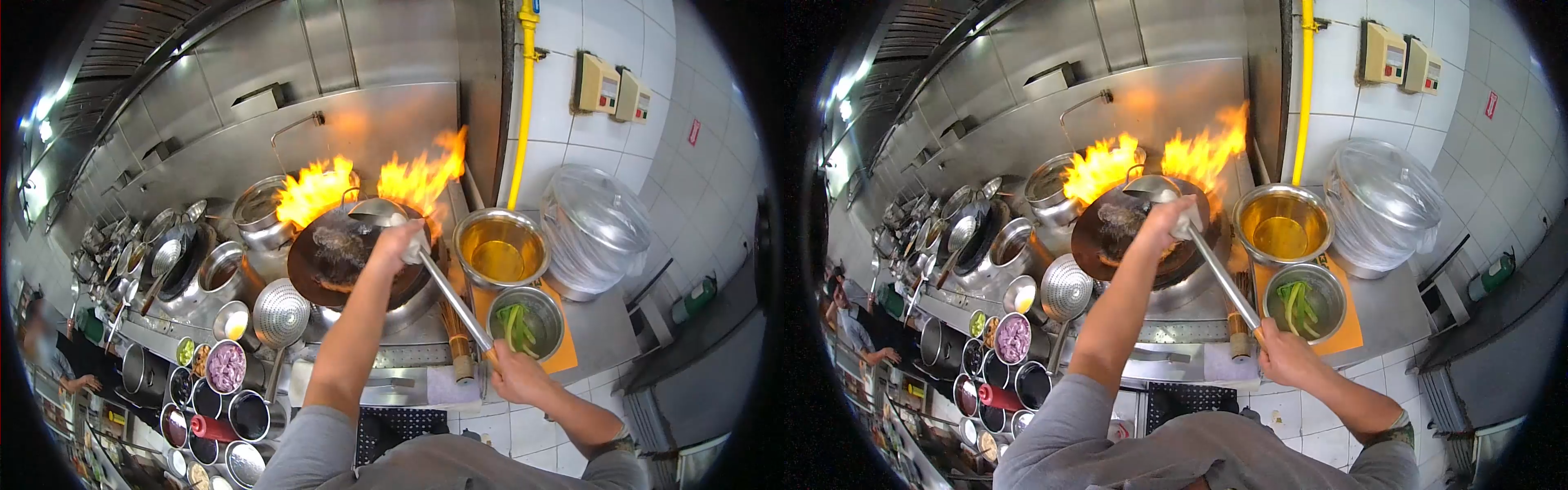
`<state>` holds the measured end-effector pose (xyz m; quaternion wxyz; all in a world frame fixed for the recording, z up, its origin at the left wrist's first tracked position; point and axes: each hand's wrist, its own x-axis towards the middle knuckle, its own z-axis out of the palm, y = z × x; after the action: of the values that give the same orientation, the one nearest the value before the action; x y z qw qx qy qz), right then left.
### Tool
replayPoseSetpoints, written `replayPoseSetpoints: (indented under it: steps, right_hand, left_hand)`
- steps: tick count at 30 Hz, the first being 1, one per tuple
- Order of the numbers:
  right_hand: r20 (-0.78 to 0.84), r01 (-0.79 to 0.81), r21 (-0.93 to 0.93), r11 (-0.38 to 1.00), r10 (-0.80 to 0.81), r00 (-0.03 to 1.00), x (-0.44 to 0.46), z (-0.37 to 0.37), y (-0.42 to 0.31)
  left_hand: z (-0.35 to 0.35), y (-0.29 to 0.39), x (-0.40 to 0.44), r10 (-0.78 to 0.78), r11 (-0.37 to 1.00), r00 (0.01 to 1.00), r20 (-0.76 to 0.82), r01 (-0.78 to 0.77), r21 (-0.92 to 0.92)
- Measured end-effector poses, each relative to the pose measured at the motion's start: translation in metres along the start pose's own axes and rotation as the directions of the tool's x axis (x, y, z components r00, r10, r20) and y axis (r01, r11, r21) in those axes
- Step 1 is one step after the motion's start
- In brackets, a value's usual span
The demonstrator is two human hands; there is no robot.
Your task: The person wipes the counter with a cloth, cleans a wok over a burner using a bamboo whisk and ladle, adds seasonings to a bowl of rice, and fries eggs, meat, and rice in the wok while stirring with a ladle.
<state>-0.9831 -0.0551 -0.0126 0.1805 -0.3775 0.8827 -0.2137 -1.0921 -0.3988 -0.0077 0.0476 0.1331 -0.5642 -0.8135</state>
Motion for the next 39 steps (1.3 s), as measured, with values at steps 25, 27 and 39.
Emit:
replayPoseSetpoints:
  steps: [25, 27, 39]
  right_hand:
    - [-0.644, -0.2, -0.25, 0.947, -0.009, 0.765, 0.084, -0.019, 0.084]
    - [-0.464, -0.173, 0.059, 0.983, 0.181, 0.867, 0.077, 0.012, 0.054]
    - [-0.13, -0.514, -0.191, 0.836, 0.498, 0.858, 0.103, 0.152, 0.014]
  left_hand:
    - [-0.281, -0.127, -0.297, -0.188, 0.823, 0.919, -0.348, 0.34, 0.454]
    - [-0.285, -0.123, -0.258, -0.236, 0.684, 0.955, -0.177, 0.293, 0.668]
    - [-0.059, -0.224, -0.105, -0.372, 0.495, 0.758, 0.536, -0.326, 0.805]
